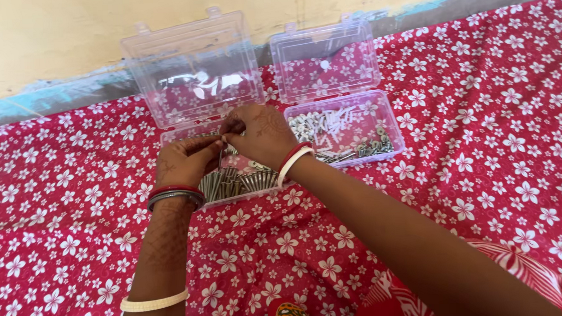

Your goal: The person assembles hardware by threading washers onto screws by hand and arranging them into a plastic organizer box.

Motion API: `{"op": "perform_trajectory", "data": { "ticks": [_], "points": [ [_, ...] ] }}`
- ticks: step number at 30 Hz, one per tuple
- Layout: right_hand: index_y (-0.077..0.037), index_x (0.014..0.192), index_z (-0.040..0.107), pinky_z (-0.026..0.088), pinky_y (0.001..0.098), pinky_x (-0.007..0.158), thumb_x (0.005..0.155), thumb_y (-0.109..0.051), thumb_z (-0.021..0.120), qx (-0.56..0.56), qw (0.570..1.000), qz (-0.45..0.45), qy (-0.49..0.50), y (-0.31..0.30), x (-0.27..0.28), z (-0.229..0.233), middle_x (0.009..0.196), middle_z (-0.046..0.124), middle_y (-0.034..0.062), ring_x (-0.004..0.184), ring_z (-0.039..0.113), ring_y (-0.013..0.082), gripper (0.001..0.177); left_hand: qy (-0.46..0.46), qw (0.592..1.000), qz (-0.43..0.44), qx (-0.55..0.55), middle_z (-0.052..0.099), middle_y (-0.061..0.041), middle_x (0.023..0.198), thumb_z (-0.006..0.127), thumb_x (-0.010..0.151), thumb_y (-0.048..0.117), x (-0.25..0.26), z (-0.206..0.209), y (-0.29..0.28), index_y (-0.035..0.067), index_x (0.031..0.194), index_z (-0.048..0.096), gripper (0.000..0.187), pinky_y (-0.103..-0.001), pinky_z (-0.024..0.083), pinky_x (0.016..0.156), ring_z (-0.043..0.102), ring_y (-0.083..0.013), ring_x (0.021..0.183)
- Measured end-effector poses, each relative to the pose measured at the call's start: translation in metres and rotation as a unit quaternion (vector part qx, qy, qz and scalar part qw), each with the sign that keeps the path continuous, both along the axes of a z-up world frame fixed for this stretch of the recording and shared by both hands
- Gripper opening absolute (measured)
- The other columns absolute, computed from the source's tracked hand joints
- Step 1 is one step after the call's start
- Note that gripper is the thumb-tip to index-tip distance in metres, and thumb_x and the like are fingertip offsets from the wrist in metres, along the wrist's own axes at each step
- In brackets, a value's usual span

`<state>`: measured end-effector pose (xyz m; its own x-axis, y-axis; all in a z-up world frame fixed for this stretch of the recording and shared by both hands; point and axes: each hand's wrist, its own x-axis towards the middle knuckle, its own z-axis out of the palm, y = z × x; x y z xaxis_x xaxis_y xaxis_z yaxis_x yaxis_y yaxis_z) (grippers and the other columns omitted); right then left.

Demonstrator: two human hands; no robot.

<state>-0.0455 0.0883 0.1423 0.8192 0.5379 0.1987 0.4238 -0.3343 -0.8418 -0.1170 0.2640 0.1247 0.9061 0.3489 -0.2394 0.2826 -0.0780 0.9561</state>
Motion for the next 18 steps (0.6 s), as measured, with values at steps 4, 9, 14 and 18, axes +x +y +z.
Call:
{"op": "perform_trajectory", "data": {
  "ticks": [4,9,14,18],
  "points": [
    [-0.007,0.095,0.079,0.062,0.0335,0.078,0.081,-0.019,0.075,-0.012,1.000,0.010,0.010,0.025,-0.010,-0.009,0.090,0.080,0.0094,0.080,0.078,0.0213,0.020,0.054,0.998,0.027,0.026,0.080,-0.006,0.090,0.075,0.088,0.010,-0.014,-0.004,0.018,0.003,0.107,0.079,0.021,-0.022,0.062,0.070,0.074,-0.0110,0.075],
    [-0.012,0.094,0.079,0.060,0.0366,0.082,0.083,-0.022,0.073,-0.046,0.999,0.020,-0.021,0.044,-0.022,-0.027,0.093,0.080,0.0077,0.085,0.077,0.0225,0.016,0.096,0.987,0.029,0.124,0.081,-0.008,0.089,0.079,0.087,0.016,-0.031,-0.012,0.031,0.005,0.107,0.081,0.023,-0.027,0.059,0.072,0.073,-0.0146,0.077],
    [-0.018,0.095,0.081,0.060,0.0373,0.083,0.083,-0.023,0.073,-0.101,0.995,0.009,0.023,0.058,-0.035,-0.039,0.097,0.079,0.0043,0.087,0.076,0.0226,0.016,0.157,0.971,0.033,0.179,0.082,-0.004,0.093,0.082,0.082,0.023,-0.040,-0.026,0.040,0.014,0.105,0.083,0.025,-0.028,0.059,0.077,0.076,-0.0119,0.080],
    [-0.018,0.096,0.081,0.058,0.0407,0.086,0.084,-0.023,0.070,-0.138,0.990,0.007,0.020,0.063,-0.039,-0.047,0.098,0.080,0.0044,0.091,0.075,0.0248,0.017,0.199,0.944,0.024,0.261,0.082,-0.004,0.095,0.084,0.082,0.030,-0.041,-0.042,0.046,0.018,0.106,0.084,0.027,-0.031,0.057,0.079,0.076,-0.0143,0.083]
  ]
}}
